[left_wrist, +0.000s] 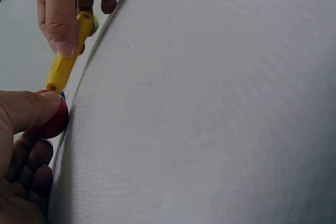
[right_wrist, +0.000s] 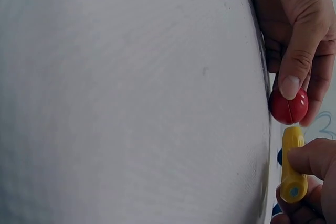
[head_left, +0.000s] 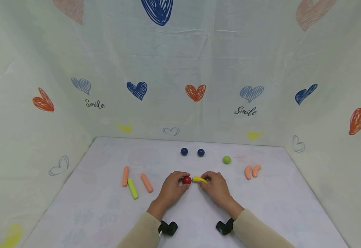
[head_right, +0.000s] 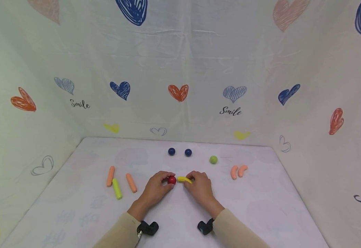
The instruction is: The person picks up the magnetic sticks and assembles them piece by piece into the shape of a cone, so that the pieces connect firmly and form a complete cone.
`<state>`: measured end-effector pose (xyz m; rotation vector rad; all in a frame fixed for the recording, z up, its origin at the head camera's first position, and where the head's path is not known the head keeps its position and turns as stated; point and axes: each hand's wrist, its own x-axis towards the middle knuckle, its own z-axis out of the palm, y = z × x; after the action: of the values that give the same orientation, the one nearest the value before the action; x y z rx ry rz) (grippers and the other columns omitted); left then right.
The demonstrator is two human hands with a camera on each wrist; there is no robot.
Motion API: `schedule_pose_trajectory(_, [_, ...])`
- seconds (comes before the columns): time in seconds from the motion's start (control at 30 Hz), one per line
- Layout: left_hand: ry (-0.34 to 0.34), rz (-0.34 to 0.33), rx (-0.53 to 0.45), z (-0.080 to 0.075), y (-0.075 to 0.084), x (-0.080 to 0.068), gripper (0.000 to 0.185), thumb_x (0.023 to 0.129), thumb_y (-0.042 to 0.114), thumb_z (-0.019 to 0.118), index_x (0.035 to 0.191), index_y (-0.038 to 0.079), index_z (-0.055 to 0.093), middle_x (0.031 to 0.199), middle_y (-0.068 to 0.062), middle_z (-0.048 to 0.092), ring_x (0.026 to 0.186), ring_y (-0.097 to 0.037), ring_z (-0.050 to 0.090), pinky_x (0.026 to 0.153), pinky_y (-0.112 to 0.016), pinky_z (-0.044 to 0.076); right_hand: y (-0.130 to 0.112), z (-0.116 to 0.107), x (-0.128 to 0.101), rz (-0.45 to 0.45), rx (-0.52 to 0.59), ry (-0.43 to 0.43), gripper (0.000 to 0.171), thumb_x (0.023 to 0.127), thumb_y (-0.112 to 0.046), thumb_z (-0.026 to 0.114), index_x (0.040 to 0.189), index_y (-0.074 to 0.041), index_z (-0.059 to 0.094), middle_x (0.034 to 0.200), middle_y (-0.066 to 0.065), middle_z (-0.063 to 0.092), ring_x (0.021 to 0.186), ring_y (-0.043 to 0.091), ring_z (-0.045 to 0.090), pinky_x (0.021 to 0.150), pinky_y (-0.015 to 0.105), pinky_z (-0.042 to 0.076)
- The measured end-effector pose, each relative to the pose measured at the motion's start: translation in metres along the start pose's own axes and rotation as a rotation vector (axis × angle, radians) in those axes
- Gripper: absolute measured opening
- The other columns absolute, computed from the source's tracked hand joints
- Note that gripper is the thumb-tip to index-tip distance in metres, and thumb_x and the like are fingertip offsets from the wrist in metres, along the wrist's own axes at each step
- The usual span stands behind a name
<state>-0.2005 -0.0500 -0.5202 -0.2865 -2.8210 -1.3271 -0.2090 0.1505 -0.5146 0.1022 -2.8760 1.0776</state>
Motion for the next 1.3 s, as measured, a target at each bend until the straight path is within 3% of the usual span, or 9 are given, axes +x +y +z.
schedule_pose_trajectory(0.43, [-0.004, -0.003, -0.005, -0.0012, -0.0014, 0.0008, 0.041, 0.094, 0.018, 0.081, 0.134, 0.017, 0.07, 0.128, -0.003, 0.07, 0.118, -0.022, 0.065, 0.102, -0.045, 0.056, 0.0003, 0.0019, -0.0012, -0.056, -0.006, -0.001, 0.012, 0.089, -0.02, 0.08, 0.099, -0.014, 0.077, 0.095, -0.001, 0.073, 0.091, 0.019, 0.059, 0.084, 0.043, 0.046])
schedule_pose_trajectory(0.8, [0.003, 0.004, -0.008, -0.0024, -0.0007, 0.0014, 0.038, 0.094, 0.017, 0.082, 0.13, 0.016, 0.07, 0.121, -0.003, 0.071, 0.112, -0.02, 0.064, 0.097, -0.044, 0.056, -0.0017, 0.0, -0.0019, -0.034, -0.001, -0.021, 0.013, 0.089, -0.021, 0.08, 0.099, -0.014, 0.077, 0.096, -0.002, 0.073, 0.092, 0.019, 0.06, 0.087, 0.047, 0.045])
schedule_pose_trajectory(1.3, [0.012, 0.0, -0.018, -0.0012, -0.0024, -0.0005, 0.039, 0.095, 0.016, 0.08, 0.133, 0.016, 0.071, 0.13, -0.003, 0.067, 0.119, -0.021, 0.066, 0.104, -0.044, 0.055, -0.003, 0.0, -0.0053, -0.005, 0.02, -0.048, 0.015, 0.089, -0.022, 0.081, 0.101, -0.014, 0.078, 0.098, -0.002, 0.075, 0.094, 0.019, 0.059, 0.088, 0.045, 0.043])
